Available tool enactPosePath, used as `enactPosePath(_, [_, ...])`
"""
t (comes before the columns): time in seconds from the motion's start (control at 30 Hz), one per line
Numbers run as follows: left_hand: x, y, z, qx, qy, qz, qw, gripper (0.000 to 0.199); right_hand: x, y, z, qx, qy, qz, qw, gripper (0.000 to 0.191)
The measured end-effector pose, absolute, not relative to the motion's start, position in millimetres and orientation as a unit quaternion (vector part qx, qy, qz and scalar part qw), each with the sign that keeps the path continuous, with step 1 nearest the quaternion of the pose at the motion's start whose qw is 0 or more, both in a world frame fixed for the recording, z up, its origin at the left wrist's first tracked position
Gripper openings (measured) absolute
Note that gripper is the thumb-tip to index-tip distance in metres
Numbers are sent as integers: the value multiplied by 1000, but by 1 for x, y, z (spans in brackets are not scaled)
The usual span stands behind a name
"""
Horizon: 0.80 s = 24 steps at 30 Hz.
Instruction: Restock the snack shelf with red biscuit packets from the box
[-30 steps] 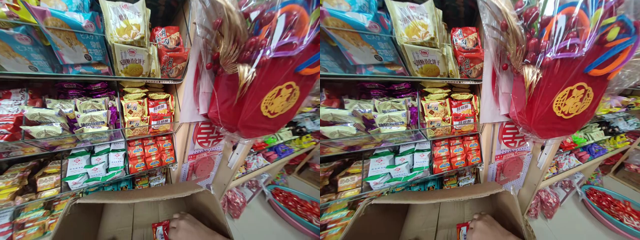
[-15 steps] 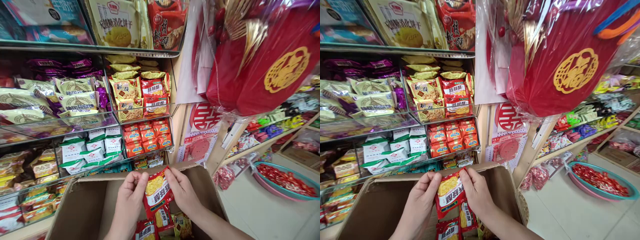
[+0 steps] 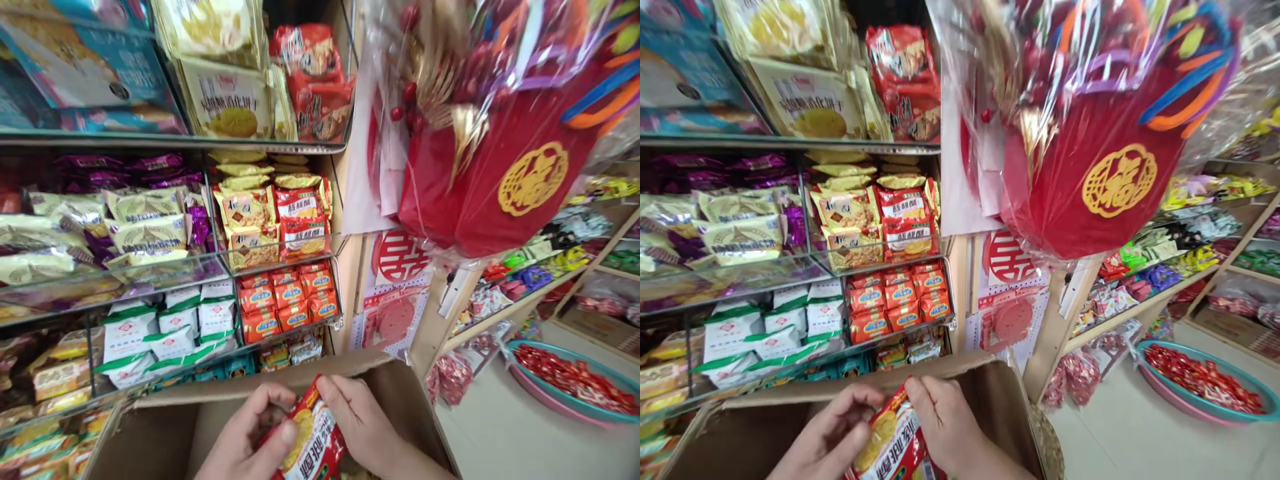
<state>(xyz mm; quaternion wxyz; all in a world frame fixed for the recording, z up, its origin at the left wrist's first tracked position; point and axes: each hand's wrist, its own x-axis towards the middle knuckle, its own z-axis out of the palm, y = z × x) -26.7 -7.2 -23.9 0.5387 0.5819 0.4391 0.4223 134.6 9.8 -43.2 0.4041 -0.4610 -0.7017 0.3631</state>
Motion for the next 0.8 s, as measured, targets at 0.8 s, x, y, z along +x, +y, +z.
enactPosePath(0.8, [-82,-5,-133,784,565,-40,255,37,135,2,-197,-581,-777,87,-225,44])
